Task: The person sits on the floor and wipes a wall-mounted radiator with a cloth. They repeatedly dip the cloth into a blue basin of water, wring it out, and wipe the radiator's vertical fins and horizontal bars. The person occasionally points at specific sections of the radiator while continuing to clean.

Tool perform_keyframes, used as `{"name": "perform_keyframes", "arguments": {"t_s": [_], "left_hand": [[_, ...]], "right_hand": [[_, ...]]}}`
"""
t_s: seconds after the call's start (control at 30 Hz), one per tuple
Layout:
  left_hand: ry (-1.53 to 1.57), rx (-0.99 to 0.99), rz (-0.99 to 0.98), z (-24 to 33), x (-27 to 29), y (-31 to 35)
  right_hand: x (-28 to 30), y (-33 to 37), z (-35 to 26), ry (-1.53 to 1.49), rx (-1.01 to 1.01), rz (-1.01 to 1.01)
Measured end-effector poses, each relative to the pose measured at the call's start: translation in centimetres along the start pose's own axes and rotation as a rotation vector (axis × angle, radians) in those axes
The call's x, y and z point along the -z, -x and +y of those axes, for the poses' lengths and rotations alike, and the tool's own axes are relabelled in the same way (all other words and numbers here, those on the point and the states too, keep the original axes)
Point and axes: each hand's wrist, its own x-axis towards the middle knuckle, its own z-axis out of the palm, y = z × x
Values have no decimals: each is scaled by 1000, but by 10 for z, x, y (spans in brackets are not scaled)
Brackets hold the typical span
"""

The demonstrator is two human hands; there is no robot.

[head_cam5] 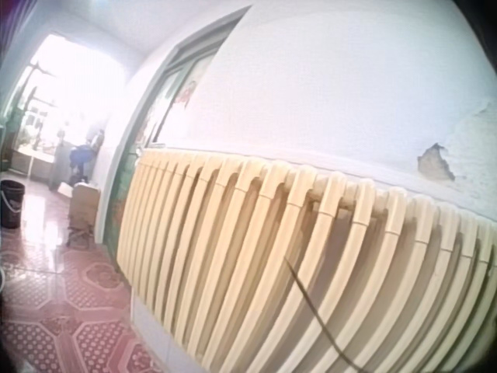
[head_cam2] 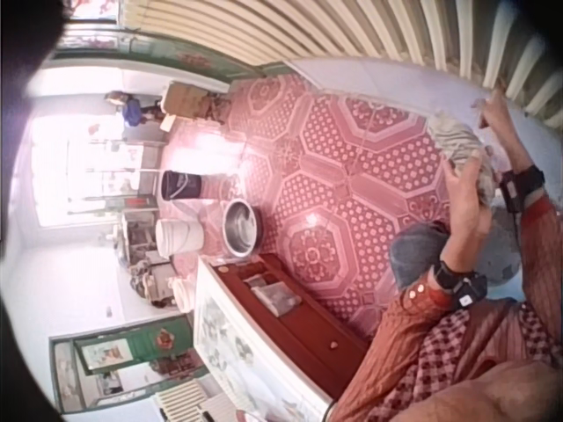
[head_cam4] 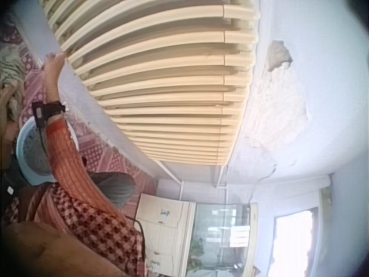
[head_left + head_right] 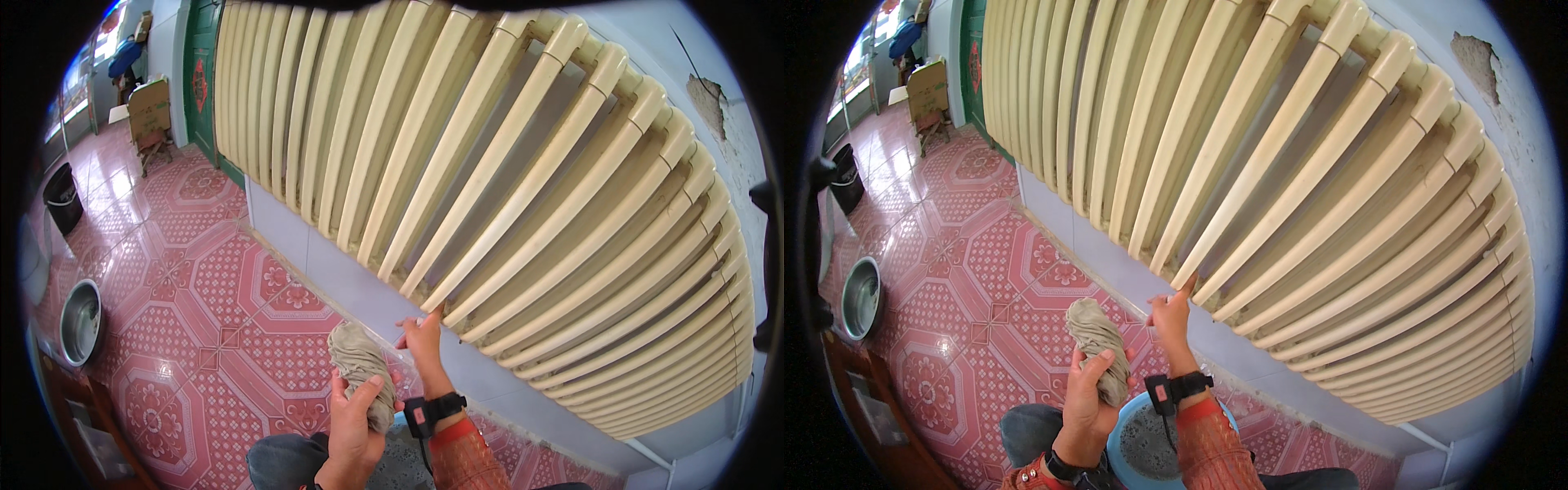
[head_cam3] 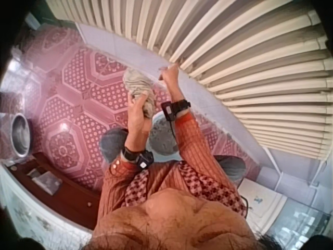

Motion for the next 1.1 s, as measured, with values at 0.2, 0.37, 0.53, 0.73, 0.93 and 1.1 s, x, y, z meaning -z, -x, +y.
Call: {"name": "perform_keyframes", "arguments": {"t_s": [0.2,0.37,0.53,0.73,0.93,1.1], "left_hand": [[6,7,-7,1,0,-1],[28,-16,-8,5,3,-2],[43,-16,-9,9,4,1],[27,11,-12,14,4,2],[64,-38,31,17,6,1],[52,-39,10,18,7,-1]], "right_hand": [[-9,7,-2,-101,91,135],[-27,62,21,40,126,116],[-41,38,21,252,278,74],[-51,7,2,119,121,79],[-49,-24,-15,-40,1,45],[-50,8,14,209,214,95]]}}
